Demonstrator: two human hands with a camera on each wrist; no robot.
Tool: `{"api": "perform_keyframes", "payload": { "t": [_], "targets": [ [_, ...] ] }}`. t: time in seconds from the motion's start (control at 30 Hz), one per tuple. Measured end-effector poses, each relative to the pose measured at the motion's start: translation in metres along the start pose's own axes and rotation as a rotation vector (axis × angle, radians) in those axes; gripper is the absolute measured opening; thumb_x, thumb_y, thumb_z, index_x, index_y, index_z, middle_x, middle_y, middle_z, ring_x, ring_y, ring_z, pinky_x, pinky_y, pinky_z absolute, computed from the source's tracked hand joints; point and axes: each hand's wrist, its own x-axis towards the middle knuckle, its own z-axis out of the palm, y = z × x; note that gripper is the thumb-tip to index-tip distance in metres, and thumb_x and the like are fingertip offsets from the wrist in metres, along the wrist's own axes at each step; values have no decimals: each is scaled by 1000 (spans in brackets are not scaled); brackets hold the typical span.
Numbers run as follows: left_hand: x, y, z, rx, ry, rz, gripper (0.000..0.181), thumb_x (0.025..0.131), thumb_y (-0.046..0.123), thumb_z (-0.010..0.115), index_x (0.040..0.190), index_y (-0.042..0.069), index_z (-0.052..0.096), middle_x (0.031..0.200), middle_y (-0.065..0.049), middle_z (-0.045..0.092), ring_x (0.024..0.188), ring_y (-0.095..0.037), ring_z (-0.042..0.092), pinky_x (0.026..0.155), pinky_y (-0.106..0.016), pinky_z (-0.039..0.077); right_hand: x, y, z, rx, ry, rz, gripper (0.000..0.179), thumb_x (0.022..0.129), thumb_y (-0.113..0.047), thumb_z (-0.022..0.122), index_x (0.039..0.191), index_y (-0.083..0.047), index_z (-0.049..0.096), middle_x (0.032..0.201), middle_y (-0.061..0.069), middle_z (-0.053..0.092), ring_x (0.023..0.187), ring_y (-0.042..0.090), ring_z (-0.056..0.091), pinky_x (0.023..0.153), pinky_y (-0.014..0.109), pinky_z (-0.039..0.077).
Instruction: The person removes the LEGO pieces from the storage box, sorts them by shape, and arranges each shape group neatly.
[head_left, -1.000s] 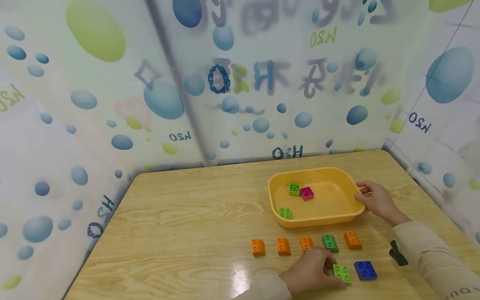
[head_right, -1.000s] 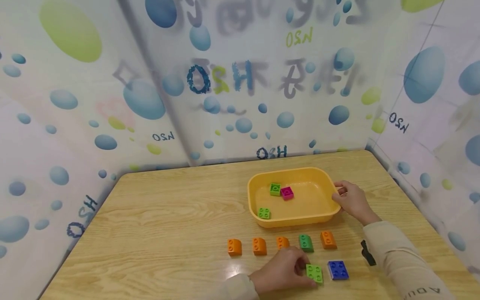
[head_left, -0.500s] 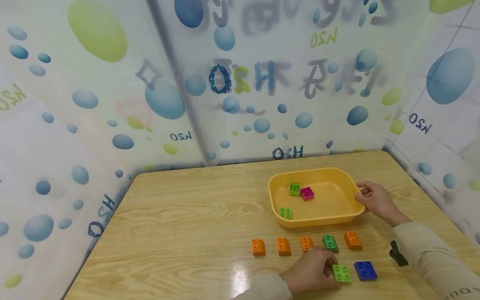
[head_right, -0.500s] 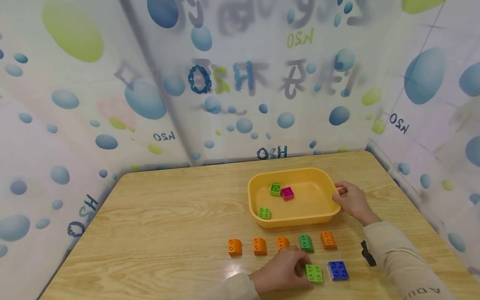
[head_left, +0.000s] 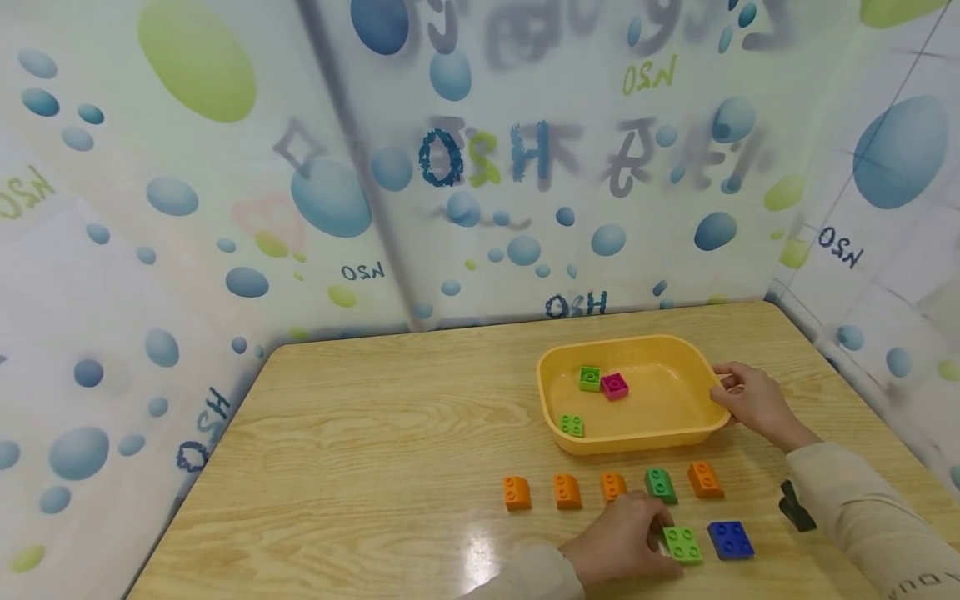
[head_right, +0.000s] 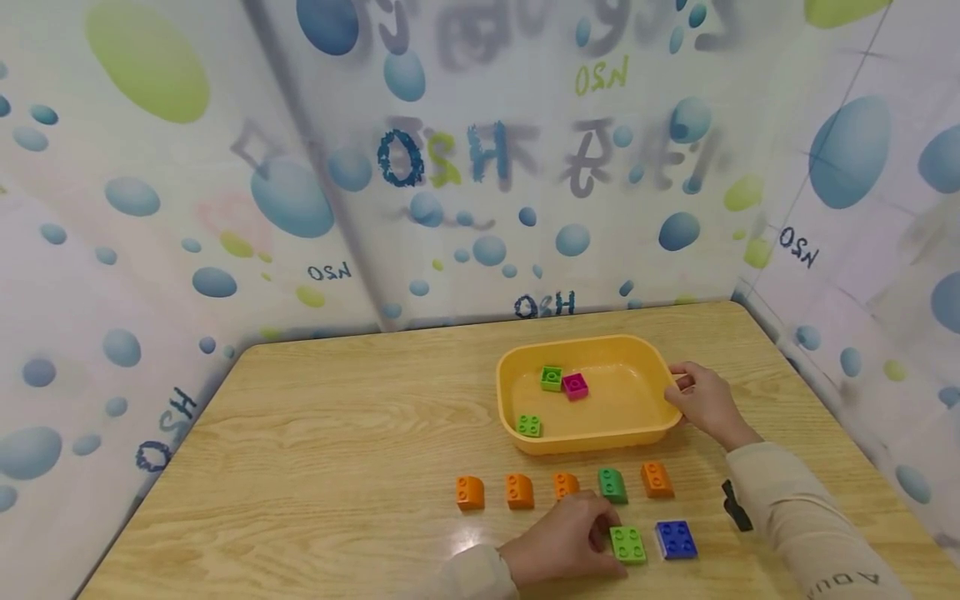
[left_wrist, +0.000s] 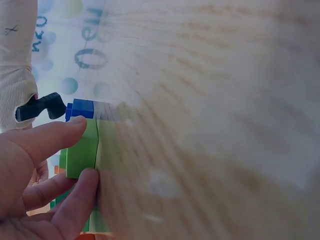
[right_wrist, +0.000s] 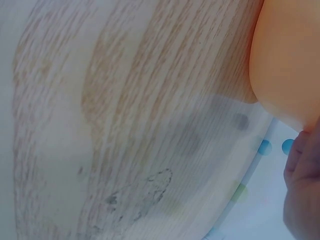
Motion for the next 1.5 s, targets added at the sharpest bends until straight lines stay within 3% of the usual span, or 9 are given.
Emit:
{"api": "perform_keyframes", "payload": {
  "t": [0.33, 0.5, 0.63, 0.8, 0.97, 1.1, 1.23, 1.5],
  "targets": [
    [-3, -3, -5, -63, -7, -3, 32, 75, 25, 71, 103, 15, 60, 79, 15, 51, 67, 5, 47, 58, -11, 40, 1, 0, 0, -8, 1, 0, 45, 84, -9, 52, 120, 14, 38, 93, 25, 50, 69, 22, 54, 51, 28, 50],
    [-9, 1, -15, -129, 48, -20, 27, 78, 26, 68, 103, 16, 61, 77, 15, 50, 67, 4, 47, 59, -13, 41, 0, 0, 0, -6, -1, -5, 45, 84, -9, 52, 120, 14, 38, 93, 25, 50, 69, 22, 55, 52, 29, 50],
    [-14, 4, -33, -178, 115, 32, 23, 81, 25, 65, 101, 13, 61, 78, 14, 51, 68, 4, 48, 60, -13, 42, 0, 1, 0, -2, 0, -5, 45, 84, -8, 52, 120, 14, 38, 94, 26, 49, 70, 23, 55, 51, 29, 50],
    [-17, 2, -61, -81, 234, 113, 23, 83, 26, 63, 101, 11, 62, 83, 10, 56, 72, 4, 50, 62, -11, 42, -1, 1, 0, 2, -9, 0, 45, 84, -9, 52, 120, 14, 38, 94, 25, 49, 70, 22, 54, 52, 28, 50],
    [-15, -6, -86, 73, 338, 69, 26, 82, 31, 62, 100, 13, 63, 85, 9, 58, 73, 1, 51, 63, -11, 40, 0, 1, 0, -5, 2, -16, 44, 83, -8, 52, 119, 14, 39, 93, 25, 50, 69, 22, 54, 51, 28, 50],
    [-9, -16, -99, 108, 375, 13, 26, 82, 32, 63, 100, 14, 64, 85, 7, 59, 73, -4, 52, 62, -13, 40, -1, 0, -1, -9, 9, -22, 44, 82, -8, 51, 118, 14, 39, 92, 25, 51, 69, 22, 55, 50, 28, 50],
    [2, -23, -108, 84, 354, -46, 28, 82, 32, 63, 102, 13, 64, 87, 5, 59, 74, -5, 51, 62, -15, 41, -1, 1, -1, -8, 8, -19, 44, 83, -8, 52, 118, 14, 39, 92, 26, 51, 69, 22, 55, 50, 27, 50],
    [36, -34, -118, 21, 327, -112, 31, 82, 32, 62, 106, 13, 62, 99, 2, 60, 78, -8, 51, 66, -19, 43, 0, 1, 0, -2, 3, -8, 44, 84, -9, 52, 120, 13, 38, 95, 27, 50, 71, 24, 56, 51, 27, 50]
  ]
}}
